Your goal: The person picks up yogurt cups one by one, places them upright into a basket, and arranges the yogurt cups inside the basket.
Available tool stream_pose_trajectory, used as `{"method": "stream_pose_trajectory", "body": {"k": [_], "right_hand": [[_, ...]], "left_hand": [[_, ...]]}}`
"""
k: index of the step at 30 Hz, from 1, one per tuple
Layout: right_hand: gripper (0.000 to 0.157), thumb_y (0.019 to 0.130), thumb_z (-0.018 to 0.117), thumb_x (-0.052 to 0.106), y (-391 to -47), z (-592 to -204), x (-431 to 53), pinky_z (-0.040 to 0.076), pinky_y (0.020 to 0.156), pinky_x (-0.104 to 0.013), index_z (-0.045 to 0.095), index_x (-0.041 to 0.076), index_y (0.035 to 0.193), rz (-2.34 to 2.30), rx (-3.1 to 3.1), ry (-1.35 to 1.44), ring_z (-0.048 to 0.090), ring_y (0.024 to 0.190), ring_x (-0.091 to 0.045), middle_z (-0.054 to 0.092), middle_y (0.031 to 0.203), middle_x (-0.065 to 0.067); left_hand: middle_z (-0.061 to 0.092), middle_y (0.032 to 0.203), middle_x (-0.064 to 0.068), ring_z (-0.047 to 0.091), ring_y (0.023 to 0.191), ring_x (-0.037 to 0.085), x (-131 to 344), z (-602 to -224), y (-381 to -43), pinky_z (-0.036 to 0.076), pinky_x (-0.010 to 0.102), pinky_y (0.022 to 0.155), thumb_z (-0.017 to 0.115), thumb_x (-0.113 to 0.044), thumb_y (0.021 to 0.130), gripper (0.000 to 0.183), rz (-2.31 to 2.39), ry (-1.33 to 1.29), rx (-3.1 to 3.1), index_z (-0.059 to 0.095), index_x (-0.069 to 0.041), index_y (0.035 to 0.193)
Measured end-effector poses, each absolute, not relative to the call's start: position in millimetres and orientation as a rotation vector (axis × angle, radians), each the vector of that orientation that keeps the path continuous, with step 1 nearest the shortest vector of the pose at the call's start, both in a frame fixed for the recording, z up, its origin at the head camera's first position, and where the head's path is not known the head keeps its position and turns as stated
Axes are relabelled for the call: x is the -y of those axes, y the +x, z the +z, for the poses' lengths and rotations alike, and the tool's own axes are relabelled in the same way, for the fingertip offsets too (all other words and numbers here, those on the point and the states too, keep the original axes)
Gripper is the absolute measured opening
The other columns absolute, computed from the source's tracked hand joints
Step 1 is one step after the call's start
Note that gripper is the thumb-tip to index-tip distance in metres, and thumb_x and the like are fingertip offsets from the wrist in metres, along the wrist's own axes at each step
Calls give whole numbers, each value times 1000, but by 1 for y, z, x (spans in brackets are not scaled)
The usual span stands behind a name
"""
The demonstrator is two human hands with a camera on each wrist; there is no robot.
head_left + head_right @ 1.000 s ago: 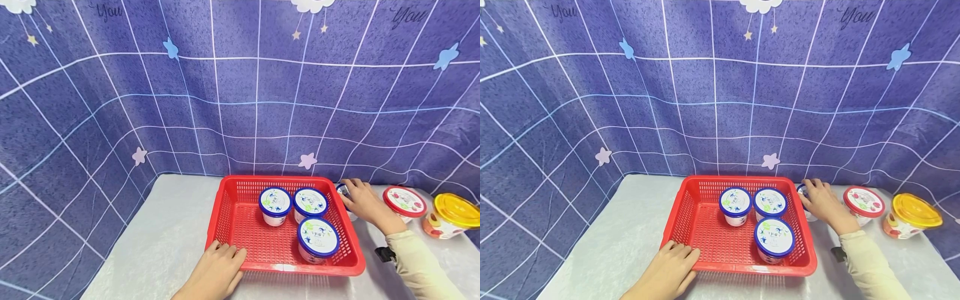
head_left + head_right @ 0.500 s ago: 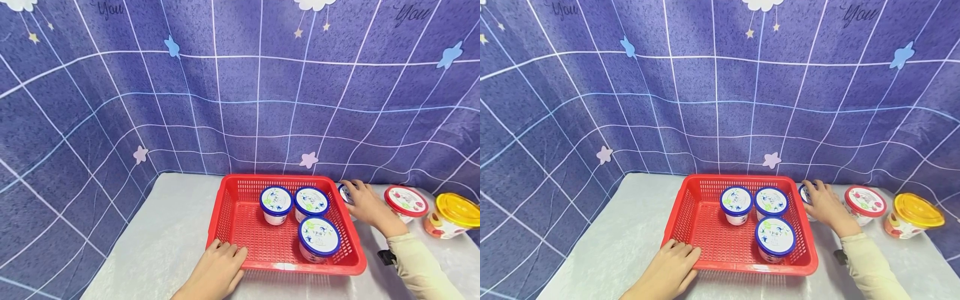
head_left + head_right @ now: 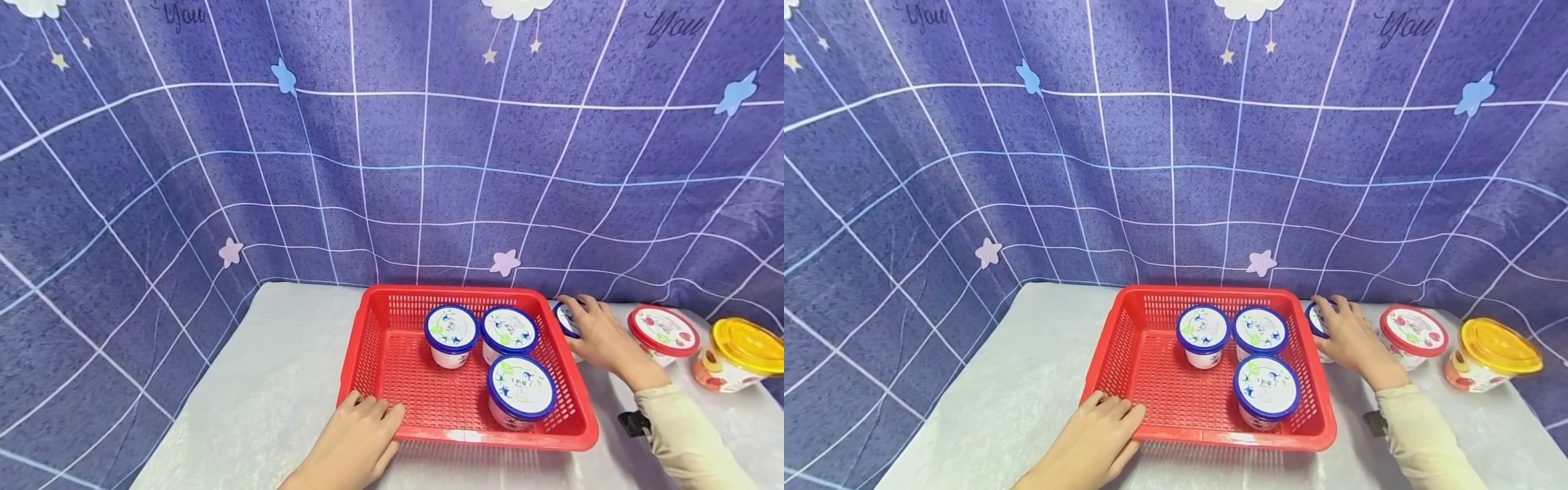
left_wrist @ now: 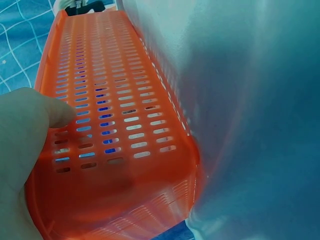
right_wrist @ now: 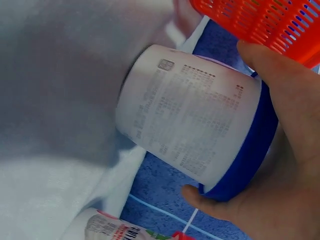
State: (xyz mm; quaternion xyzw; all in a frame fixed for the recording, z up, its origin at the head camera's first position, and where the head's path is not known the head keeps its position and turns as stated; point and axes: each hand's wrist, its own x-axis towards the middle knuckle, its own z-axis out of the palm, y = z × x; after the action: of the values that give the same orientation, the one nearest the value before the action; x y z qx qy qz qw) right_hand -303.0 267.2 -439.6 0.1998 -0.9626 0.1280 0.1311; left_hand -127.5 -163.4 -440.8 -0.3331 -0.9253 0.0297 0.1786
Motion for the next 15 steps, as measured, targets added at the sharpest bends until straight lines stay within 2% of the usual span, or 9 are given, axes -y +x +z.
{"method": "stream_pose_trajectory", "body": {"k": [9,15], "right_hand": [[71,76,81,30,-301,-434,-274,41,79,-69,50,0,132,358,2631,613,50,100,-60,50,120,-39],[74,75,82,37,-298,-423,-279,38,83,-67,52,-3,131,379,2606,588,48,103,-57,51,120,-36]], "left_hand": [[62,83,-3,60,76,13,162,-439,-127,44,38,75,67,-36,86,28,90,-937,2704,60,-18,106],[61,82,-4,59,75,13,163,-441,-129,43,37,74,67,-36,86,28,96,-940,2686,60,-18,106]]}}
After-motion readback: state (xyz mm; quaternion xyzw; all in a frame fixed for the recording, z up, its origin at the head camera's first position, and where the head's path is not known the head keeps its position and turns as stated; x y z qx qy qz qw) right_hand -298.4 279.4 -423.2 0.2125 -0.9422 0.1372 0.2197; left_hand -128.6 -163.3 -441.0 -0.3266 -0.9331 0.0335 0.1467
